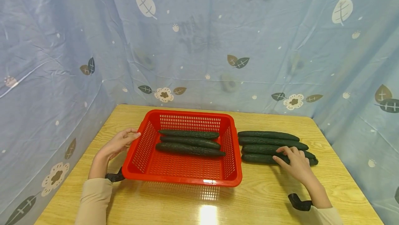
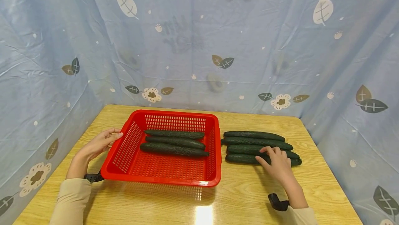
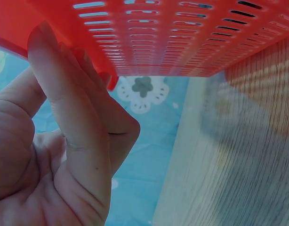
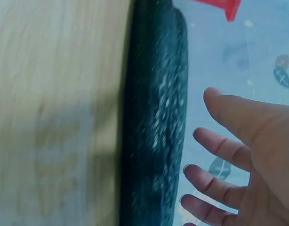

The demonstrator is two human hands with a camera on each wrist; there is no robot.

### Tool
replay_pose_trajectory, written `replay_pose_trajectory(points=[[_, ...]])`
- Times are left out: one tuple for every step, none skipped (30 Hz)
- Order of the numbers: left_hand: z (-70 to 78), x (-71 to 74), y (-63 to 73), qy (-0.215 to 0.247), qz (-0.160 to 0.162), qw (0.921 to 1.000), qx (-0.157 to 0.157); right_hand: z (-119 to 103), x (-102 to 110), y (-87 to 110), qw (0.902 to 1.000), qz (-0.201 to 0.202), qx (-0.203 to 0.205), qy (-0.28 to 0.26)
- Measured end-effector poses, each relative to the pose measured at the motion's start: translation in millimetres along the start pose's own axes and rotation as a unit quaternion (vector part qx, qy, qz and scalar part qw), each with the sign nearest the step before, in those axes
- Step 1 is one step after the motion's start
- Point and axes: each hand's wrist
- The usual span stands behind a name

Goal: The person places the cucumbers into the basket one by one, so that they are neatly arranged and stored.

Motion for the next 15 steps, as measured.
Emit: replay_pose_trajectory(points=[[-0.1, 0.3, 0.0, -0.001, -0.001, 1.0, -0.001, 2.9, -0.4, 1.0, 1.0, -0.001, 0.0, 0.001], [0.1, -0.1, 0.1, -0.001, -0.002, 1.0, -0.002, 5.6, -0.8, 2.0, 1.0, -0.002, 0.001, 0.003], [0.2, -0.2, 0.1, -0.002, -0.003, 1.0, -0.002, 8.1, -1.1, 2.9, 1.0, -0.004, 0.002, 0.003], [0.4, -0.4, 0.2, -0.002, -0.003, 1.0, -0.003, 10.5, -1.5, 3.7, 1.0, -0.006, 0.002, 0.004], [0.4, -0.4, 0.0, -0.001, -0.004, 1.0, -0.002, 12.7, -1.9, 4.5, 0.9999, -0.009, 0.003, 0.005], [0.3, -0.4, 0.0, -0.001, -0.005, 1.0, -0.003, 14.8, -2.4, 5.2, 0.9999, -0.01, 0.004, 0.006], [0.6, -0.7, 0.3, -0.001, -0.004, 1.0, -0.002, 16.5, -2.7, 5.8, 0.9999, -0.011, 0.005, 0.007], [1.3, -1.4, 0.6, 0.0, -0.004, 1.0, -0.001, 18.2, -3.0, 6.2, 0.9999, -0.013, 0.005, 0.008], [1.6, -1.5, 0.7, 0.001, -0.004, 1.0, -0.001, 19.8, -3.3, 6.4, 0.9998, -0.013, 0.007, 0.01], [2.0, -1.7, 0.9, 0.002, -0.004, 1.0, -0.001, 21.2, -3.6, 6.4, 0.9998, -0.012, 0.009, 0.011], [2.2, -1.7, 1.0, 0.002, -0.004, 1.0, -0.002, 22.5, -3.9, 6.2, 0.9998, -0.01, 0.011, 0.013], [2.4, -2.0, 1.2, 0.002, -0.003, 1.0, -0.001, 23.6, -4.1, 5.7, 0.9997, -0.01, 0.013, 0.016], [2.4, -1.9, 1.3, 0.003, -0.002, 1.0, -0.001, 24.8, -4.5, 5.3, 0.9997, -0.01, 0.014, 0.019], [2.2, -1.8, 1.2, 0.002, -0.003, 1.0, -0.002, 25.9, -5.1, 4.7, 0.9996, -0.01, 0.016, 0.023], [1.6, -1.5, 1.1, 0.001, -0.003, 1.0, -0.003, 26.8, -5.7, 4.0, 0.9994, -0.008, 0.019, 0.027]])
Point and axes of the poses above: each hand's wrist, its own y-axis away from the middle knuckle, its own x-axis out of the back of the hand, z = x × y, and after that the axes turned 6 degrees about y, right-handed
